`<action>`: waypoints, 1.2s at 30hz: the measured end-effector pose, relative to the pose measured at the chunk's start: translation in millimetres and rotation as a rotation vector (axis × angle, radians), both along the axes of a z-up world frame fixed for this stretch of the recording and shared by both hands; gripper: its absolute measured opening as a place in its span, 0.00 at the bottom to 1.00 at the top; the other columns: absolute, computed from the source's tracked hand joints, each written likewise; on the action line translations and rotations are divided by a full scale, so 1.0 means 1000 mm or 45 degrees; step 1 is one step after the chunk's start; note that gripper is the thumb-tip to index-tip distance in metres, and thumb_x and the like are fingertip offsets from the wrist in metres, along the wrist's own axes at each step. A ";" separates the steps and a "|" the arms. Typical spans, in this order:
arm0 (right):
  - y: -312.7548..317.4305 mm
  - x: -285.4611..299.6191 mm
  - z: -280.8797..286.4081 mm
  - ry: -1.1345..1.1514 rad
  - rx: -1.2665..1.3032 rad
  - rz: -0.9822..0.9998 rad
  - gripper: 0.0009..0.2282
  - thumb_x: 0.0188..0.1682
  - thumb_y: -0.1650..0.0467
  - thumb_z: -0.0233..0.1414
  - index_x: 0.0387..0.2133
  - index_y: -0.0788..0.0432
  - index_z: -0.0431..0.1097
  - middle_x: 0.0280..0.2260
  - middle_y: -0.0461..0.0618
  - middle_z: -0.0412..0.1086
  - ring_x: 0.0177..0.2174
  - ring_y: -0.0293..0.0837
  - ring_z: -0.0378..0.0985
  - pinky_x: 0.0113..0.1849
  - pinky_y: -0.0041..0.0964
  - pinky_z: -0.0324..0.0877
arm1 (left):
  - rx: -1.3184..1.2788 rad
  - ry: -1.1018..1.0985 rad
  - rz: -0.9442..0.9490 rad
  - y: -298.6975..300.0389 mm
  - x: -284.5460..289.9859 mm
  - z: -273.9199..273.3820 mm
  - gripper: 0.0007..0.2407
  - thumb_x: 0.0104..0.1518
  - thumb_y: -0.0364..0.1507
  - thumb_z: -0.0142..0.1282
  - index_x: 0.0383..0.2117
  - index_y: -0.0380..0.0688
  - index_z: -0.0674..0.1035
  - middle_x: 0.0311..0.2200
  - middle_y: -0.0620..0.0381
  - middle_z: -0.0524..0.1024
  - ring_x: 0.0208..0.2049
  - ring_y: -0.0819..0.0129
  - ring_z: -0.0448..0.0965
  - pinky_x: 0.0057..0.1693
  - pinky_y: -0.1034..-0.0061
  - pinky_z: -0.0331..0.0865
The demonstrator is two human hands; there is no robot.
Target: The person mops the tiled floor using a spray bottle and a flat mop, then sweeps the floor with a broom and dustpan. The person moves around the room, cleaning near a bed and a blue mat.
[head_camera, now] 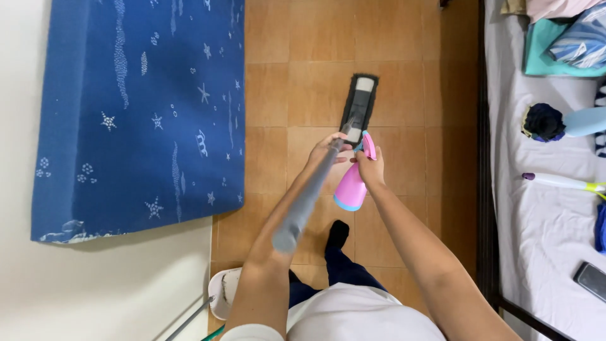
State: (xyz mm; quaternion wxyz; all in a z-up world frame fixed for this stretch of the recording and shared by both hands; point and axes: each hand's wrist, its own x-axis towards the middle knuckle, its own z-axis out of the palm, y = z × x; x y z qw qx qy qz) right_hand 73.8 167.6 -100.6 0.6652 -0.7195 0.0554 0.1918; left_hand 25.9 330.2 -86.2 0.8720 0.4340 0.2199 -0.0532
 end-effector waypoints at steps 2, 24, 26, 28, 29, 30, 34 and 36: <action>-0.007 0.008 -0.017 -0.042 -0.039 -0.015 0.09 0.48 0.75 0.53 0.39 0.63 0.62 0.30 0.53 0.72 0.29 0.44 0.80 0.29 0.38 0.73 | -0.149 0.055 -0.009 -0.009 0.001 0.019 0.11 0.56 0.26 0.51 0.45 0.43 0.77 0.36 0.51 0.80 0.38 0.66 0.83 0.40 0.74 0.80; -0.014 -0.014 -0.056 0.026 -0.118 -0.027 0.09 0.48 0.73 0.53 0.37 0.62 0.60 0.30 0.52 0.71 0.29 0.43 0.81 0.30 0.38 0.73 | 1.083 0.249 -0.600 0.013 -0.064 -0.143 0.23 0.54 0.25 0.55 0.59 0.42 0.66 0.32 0.46 0.77 0.29 0.56 0.80 0.37 0.64 0.74; -0.010 -0.008 -0.043 0.045 -0.140 -0.035 0.09 0.48 0.73 0.52 0.37 0.61 0.60 0.29 0.52 0.71 0.28 0.43 0.80 0.29 0.39 0.74 | 1.186 0.296 -0.549 0.022 -0.074 -0.155 0.24 0.56 0.26 0.54 0.61 0.43 0.64 0.34 0.43 0.77 0.32 0.51 0.81 0.40 0.61 0.75; 0.000 -0.001 -0.035 0.065 -0.153 -0.043 0.09 0.48 0.73 0.52 0.37 0.61 0.59 0.29 0.52 0.71 0.28 0.42 0.80 0.29 0.39 0.74 | 1.296 0.349 -0.495 0.033 -0.081 -0.152 0.25 0.57 0.26 0.53 0.62 0.44 0.61 0.36 0.39 0.78 0.36 0.47 0.82 0.44 0.57 0.75; 0.004 0.005 -0.034 0.028 -0.180 -0.048 0.09 0.48 0.73 0.52 0.37 0.61 0.59 0.29 0.53 0.71 0.28 0.43 0.80 0.29 0.40 0.74 | 1.325 0.427 -0.504 0.037 -0.079 -0.146 0.25 0.59 0.26 0.52 0.64 0.44 0.59 0.40 0.35 0.77 0.41 0.42 0.81 0.48 0.55 0.74; 0.009 0.012 -0.032 -0.008 -0.207 -0.053 0.09 0.48 0.73 0.52 0.37 0.61 0.58 0.29 0.53 0.70 0.29 0.43 0.81 0.29 0.40 0.74 | 1.353 0.505 -0.512 0.043 -0.077 -0.139 0.26 0.61 0.27 0.50 0.66 0.44 0.57 0.43 0.30 0.76 0.46 0.38 0.79 0.53 0.53 0.72; 0.043 0.035 -0.027 0.015 -0.244 -0.074 0.12 0.46 0.74 0.52 0.39 0.63 0.57 0.31 0.52 0.70 0.28 0.45 0.82 0.30 0.40 0.75 | 1.446 0.686 -0.645 0.066 -0.057 -0.098 0.28 0.59 0.26 0.49 0.67 0.45 0.54 0.51 0.32 0.71 0.52 0.39 0.75 0.57 0.54 0.71; 0.065 0.054 -0.032 0.067 -0.256 -0.065 0.13 0.45 0.74 0.50 0.43 0.64 0.61 0.31 0.54 0.72 0.29 0.45 0.83 0.31 0.41 0.76 | 1.556 0.749 -0.694 0.092 -0.045 -0.107 0.21 0.66 0.26 0.37 0.67 0.46 0.59 0.54 0.32 0.69 0.55 0.41 0.75 0.59 0.54 0.70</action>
